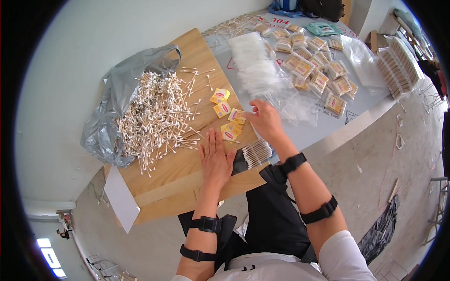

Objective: Arranging and organizing cotton swabs on a table into a holder or for packaging.

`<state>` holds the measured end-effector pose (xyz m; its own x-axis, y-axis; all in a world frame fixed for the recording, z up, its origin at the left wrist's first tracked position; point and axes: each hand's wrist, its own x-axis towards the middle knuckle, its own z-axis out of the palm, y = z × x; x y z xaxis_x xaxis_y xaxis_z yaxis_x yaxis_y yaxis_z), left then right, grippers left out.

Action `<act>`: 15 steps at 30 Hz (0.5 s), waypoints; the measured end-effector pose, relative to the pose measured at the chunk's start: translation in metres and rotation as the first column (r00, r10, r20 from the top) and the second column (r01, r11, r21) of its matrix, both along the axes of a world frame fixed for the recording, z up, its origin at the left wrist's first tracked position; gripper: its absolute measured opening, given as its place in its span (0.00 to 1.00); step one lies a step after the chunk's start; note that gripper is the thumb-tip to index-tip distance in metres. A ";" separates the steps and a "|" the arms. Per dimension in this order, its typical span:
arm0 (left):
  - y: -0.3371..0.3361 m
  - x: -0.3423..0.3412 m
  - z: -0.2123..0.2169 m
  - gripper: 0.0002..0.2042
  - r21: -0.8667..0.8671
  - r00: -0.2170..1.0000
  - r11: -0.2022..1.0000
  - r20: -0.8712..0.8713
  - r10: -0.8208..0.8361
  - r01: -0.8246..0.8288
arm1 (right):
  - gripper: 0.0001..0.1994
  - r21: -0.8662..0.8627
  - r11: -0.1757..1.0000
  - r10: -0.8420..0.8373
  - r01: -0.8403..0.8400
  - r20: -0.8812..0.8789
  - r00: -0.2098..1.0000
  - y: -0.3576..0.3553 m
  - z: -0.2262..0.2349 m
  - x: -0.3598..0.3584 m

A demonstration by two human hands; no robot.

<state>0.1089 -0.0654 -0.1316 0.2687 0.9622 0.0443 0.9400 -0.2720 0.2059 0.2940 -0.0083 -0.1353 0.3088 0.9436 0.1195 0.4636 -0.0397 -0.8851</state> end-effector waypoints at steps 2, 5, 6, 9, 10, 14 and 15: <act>0.003 -0.010 -0.002 0.33 -0.001 0.999 0.999 -0.003 -0.037 0.037 | 0.14 0.003 0.999 0.036 -0.036 0.069 0.997 0.008 -0.008 -0.007; 0.009 -0.019 -0.004 0.33 0.001 1.000 1.000 -0.028 0.005 -0.005 | 0.14 0.037 0.996 0.074 -0.080 0.137 0.988 0.015 -0.015 -0.012; 0.014 -0.024 -0.006 0.33 -0.001 1.000 1.000 -0.027 0.007 -0.007 | 0.12 0.048 0.998 0.028 -0.035 0.145 0.989 0.017 -0.016 -0.011; 0.029 -0.042 -0.006 0.34 0.035 0.994 0.994 -0.038 0.103 -0.101 | 0.09 0.044 0.999 -0.006 0.002 0.082 0.997 0.014 -0.008 -0.010; 0.033 -0.047 -0.005 0.33 0.050 0.986 0.986 -0.042 0.159 -0.157 | 0.07 0.029 1.000 0.000 0.000 0.012 1.000 0.012 -0.003 -0.010; 0.033 -0.048 0.001 0.27 0.290 0.977 0.935 0.122 0.175 -0.204 | 0.06 -0.008 1.000 -0.003 0.001 -0.270 0.963 0.000 0.011 -0.009; 0.031 -0.043 0.004 0.27 0.286 0.976 0.936 0.126 0.176 -0.205 | 0.05 -0.034 0.999 0.018 -0.036 -0.416 0.909 -0.004 0.011 -0.008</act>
